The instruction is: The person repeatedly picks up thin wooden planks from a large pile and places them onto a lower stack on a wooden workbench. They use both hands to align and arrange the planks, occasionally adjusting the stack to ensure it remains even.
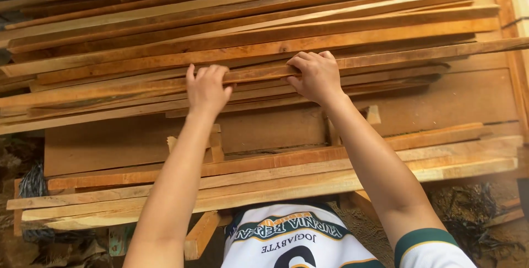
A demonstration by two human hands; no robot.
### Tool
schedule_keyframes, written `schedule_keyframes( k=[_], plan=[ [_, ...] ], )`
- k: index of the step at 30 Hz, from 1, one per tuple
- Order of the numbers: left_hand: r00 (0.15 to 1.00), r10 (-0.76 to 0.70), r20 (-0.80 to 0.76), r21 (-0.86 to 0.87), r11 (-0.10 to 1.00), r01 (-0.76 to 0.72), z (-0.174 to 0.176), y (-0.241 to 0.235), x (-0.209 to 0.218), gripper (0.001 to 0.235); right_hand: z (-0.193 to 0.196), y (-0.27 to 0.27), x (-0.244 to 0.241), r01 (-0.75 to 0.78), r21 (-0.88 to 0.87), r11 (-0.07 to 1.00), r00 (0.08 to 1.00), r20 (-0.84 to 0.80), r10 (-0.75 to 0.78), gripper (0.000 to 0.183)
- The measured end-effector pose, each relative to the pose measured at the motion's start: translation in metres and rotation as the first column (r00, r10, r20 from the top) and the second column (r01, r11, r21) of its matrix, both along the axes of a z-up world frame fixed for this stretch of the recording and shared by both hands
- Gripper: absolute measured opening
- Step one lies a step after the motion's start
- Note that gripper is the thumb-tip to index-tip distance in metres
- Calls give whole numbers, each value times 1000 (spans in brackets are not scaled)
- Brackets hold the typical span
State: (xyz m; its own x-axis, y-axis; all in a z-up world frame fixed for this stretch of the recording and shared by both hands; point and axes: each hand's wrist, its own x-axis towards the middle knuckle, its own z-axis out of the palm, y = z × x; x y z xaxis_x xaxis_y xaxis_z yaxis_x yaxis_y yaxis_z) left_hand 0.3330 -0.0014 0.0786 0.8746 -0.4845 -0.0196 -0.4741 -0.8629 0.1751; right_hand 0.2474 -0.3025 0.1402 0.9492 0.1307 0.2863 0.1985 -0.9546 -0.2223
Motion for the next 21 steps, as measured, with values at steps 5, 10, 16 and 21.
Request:
schedule_keyframes(
  k=[5,10,16,21],
  plan=[
    [994,-31,-102,-174,985,13,62,4,-57,35,49,-1,-66,71,52,996,990,-129,-64,30],
    [989,-24,-147,-378,925,-34,107,23,-131,32,79,8,-130,41,73,996,979,-205,-26,34],
    [996,-75,46,-433,897,87,87,42,-193,35,67,23,-201,26,65,998,992,-124,-18,33],
    [994,-45,-98,-381,925,5,34,52,-244,34,-15,30,-244,44,165,985,986,-165,-17,35]
  ],
)
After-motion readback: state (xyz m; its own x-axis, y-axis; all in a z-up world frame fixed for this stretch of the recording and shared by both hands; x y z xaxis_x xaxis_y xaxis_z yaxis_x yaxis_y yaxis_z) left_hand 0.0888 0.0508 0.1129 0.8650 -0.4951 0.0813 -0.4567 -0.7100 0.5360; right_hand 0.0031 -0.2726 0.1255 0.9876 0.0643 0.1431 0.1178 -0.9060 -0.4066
